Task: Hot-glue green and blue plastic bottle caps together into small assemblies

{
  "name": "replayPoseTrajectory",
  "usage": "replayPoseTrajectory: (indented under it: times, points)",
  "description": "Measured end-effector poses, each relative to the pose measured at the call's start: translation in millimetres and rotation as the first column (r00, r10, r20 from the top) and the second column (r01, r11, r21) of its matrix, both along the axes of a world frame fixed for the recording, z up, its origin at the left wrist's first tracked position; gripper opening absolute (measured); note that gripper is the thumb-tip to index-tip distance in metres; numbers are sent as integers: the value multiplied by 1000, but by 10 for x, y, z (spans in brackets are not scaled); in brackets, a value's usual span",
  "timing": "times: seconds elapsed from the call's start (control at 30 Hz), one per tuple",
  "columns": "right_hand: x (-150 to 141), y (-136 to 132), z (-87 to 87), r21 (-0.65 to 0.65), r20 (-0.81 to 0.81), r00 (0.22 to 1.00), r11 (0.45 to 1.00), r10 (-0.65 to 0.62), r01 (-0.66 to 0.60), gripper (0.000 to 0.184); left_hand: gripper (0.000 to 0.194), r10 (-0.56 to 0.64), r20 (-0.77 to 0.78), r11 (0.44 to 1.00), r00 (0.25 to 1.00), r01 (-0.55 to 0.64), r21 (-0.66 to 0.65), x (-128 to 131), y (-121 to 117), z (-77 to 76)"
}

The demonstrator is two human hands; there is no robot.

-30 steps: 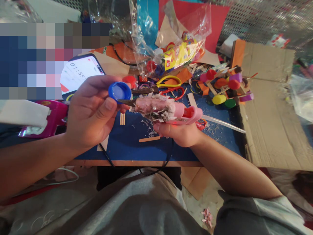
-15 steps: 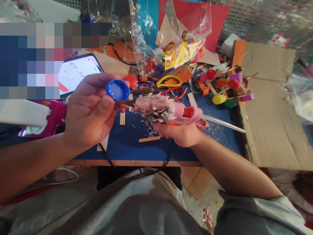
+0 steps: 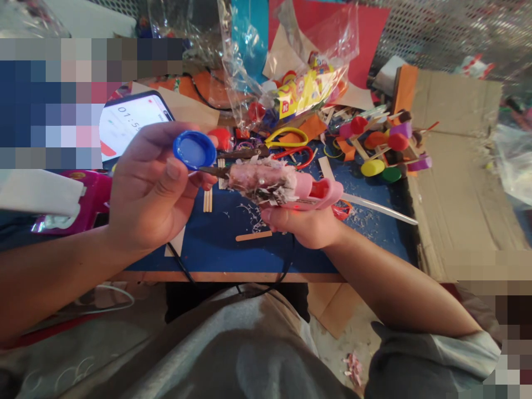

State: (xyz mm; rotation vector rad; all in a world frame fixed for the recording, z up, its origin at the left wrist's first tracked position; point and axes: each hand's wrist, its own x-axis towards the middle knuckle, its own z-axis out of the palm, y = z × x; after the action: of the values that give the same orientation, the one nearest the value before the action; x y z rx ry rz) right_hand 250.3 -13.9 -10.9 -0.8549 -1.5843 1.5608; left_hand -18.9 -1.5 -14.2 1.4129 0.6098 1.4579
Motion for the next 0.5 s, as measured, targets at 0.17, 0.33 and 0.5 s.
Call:
replayPoseTrajectory:
  times: [0.17, 0.33, 0.5]
  points:
    - [-20, -5, -2, 31, -129, 990, 999, 49, -45, 28, 43, -9, 6, 1000, 1000, 9, -28, -8, -11, 36]
    - [-22, 0, -2, 25, -104, 993, 999, 49, -46, 33, 43, 4, -4, 998, 1000, -4, -58, -6, -19, 60]
    - [-34, 5, 11, -7, -110, 993, 999, 34, -35, 29, 37, -17, 35, 1000, 999, 18, -22, 0, -9, 27]
